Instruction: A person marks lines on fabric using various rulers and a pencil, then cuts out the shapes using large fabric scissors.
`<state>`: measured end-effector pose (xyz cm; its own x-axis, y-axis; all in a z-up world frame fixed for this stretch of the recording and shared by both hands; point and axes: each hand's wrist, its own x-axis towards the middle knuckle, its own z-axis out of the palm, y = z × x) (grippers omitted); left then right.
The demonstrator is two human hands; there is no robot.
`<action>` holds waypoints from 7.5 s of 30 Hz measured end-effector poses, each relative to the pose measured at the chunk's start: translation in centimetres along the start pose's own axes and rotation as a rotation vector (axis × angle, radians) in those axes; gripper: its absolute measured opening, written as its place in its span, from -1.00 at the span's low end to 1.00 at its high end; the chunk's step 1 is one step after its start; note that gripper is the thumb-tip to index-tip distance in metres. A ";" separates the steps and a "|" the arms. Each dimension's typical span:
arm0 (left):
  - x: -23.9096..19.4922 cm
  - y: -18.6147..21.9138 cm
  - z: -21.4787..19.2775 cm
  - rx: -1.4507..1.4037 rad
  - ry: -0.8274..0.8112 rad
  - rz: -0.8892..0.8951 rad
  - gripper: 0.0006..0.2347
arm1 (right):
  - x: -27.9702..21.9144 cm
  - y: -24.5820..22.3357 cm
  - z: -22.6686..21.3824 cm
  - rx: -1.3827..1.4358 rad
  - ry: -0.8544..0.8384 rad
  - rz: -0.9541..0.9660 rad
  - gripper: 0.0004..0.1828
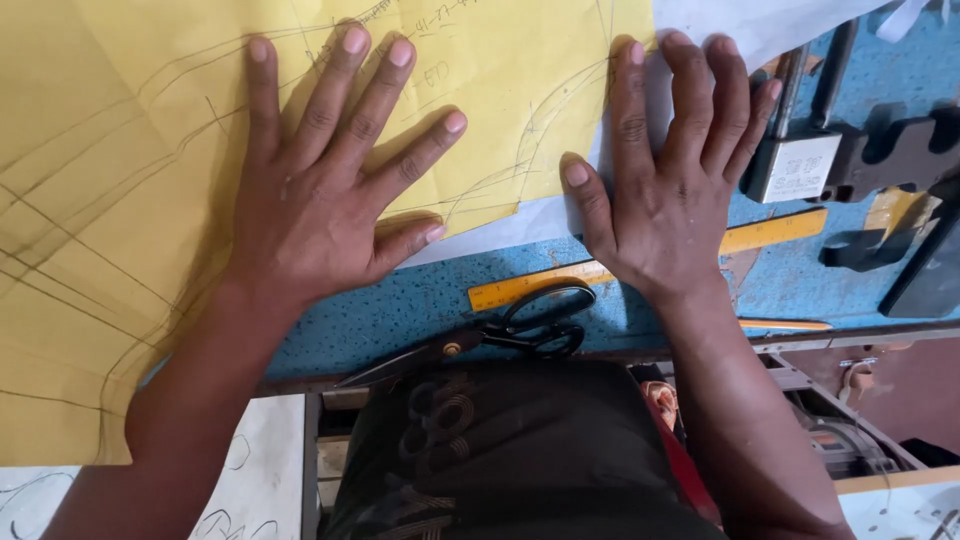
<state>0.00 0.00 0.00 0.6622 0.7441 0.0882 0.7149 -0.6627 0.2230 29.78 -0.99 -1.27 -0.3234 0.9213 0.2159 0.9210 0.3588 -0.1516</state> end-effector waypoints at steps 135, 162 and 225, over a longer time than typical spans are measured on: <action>11.4 7.9 3.0 0.314 0.375 -0.056 -0.59 | -15.4 12.4 -11.2 0.261 -0.298 -0.115 -0.57; 13.5 8.2 3.8 -0.019 0.281 -0.169 -0.41 | -2.5 8.8 -6.4 0.858 0.254 -0.162 -0.62; 14.2 8.4 4.2 -0.143 0.364 -0.202 -0.43 | -2.0 9.8 -4.6 0.702 0.141 -0.292 -0.69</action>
<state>16.34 4.60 -0.95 0.3713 0.8559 0.3599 0.7671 -0.5011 0.4005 40.45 0.00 1.22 -0.4579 0.7638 0.4550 0.4339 0.6387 -0.6355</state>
